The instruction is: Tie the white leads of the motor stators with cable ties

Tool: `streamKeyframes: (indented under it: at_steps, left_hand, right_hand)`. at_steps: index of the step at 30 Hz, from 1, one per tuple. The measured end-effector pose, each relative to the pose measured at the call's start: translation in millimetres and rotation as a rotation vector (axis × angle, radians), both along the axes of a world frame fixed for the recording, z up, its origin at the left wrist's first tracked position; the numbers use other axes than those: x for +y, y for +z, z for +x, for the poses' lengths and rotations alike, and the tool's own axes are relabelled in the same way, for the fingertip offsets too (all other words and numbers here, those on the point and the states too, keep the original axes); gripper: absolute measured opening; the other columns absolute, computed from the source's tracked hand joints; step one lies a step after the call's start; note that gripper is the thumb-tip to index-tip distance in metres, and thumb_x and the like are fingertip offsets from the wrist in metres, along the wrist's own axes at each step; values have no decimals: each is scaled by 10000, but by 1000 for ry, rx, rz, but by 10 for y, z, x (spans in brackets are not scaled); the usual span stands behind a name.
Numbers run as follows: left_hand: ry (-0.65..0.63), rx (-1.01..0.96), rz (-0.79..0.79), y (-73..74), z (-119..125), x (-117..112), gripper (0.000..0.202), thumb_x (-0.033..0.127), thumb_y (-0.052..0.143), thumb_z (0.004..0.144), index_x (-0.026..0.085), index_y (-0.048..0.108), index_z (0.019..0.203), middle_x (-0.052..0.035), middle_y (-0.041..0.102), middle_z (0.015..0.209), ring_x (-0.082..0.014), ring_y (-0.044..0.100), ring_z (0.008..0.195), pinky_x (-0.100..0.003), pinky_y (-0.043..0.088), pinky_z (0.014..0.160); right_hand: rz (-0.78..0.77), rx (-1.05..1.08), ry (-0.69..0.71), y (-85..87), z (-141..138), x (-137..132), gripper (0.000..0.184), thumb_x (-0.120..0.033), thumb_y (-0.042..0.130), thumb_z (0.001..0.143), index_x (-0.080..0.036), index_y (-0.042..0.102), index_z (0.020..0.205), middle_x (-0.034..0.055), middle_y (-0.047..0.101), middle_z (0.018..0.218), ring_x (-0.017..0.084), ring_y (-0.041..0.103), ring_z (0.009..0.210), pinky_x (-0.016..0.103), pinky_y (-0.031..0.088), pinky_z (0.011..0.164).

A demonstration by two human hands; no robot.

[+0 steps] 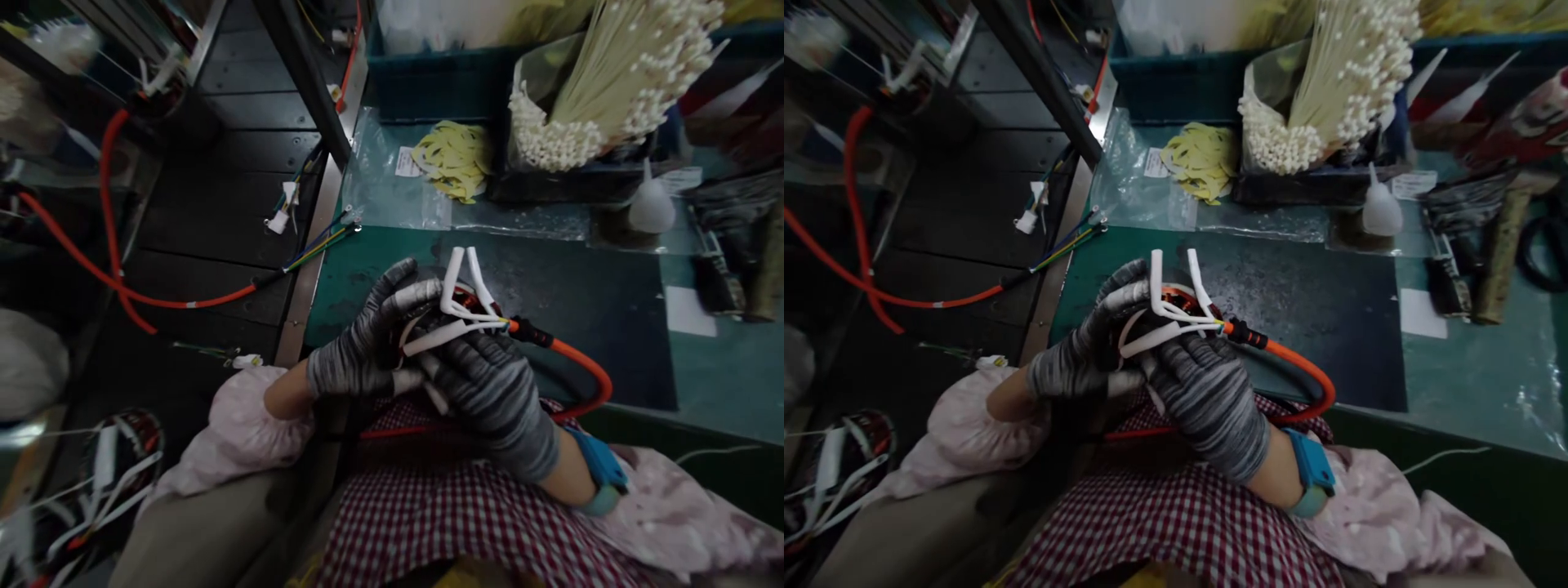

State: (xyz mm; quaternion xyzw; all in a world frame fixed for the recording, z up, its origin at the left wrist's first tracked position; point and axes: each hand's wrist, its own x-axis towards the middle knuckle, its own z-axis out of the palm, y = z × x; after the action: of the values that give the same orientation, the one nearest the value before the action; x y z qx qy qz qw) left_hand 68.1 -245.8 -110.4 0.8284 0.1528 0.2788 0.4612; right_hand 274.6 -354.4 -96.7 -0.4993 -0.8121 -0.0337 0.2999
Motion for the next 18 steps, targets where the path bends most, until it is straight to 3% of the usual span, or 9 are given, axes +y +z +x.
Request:
streamKeyframes:
  at_steps: [4,8,10,13,18]
  left_hand:
    - [54,79,-23,55,-15,-66,834,387,714,1010,377,285,1726,-102,308,1802,-378,140,1725,-648,297,1382]
    - [128,165,52,142,21,-142,827,400,711,995,357,291,1706,-120,277,1810,-391,226,1704,-651,378,1346]
    - [151,177,86,175,94,-180,832,360,715,975,337,299,1695,-124,325,1786,-396,257,1693,-641,398,1339]
    - [182,172,164,229,249,-236,817,270,685,922,303,345,1664,-122,419,1728,-417,287,1675,-657,350,1359]
    - [165,189,263,322,418,-275,898,175,717,819,284,382,1645,-113,493,1679,-425,315,1658,-688,235,1391]
  right_hand:
    - [-36,39,-80,-60,-82,-64,294,-99,606,1007,-238,853,1082,92,853,1089,265,773,995,443,675,895]
    - [7,161,-5,-18,79,-198,263,-95,657,1004,-282,836,1057,32,822,985,203,763,888,339,687,804]
    - [19,191,-43,24,238,-230,262,-143,736,979,-330,814,1146,24,817,1144,243,767,1031,389,695,904]
    - [-58,182,-185,-15,440,-188,346,-201,788,951,-371,777,1253,38,732,1434,360,681,1318,569,607,1121]
    - [-231,234,-204,-290,582,-75,391,-411,777,986,-281,736,1352,145,647,1551,431,602,1437,650,528,1171]
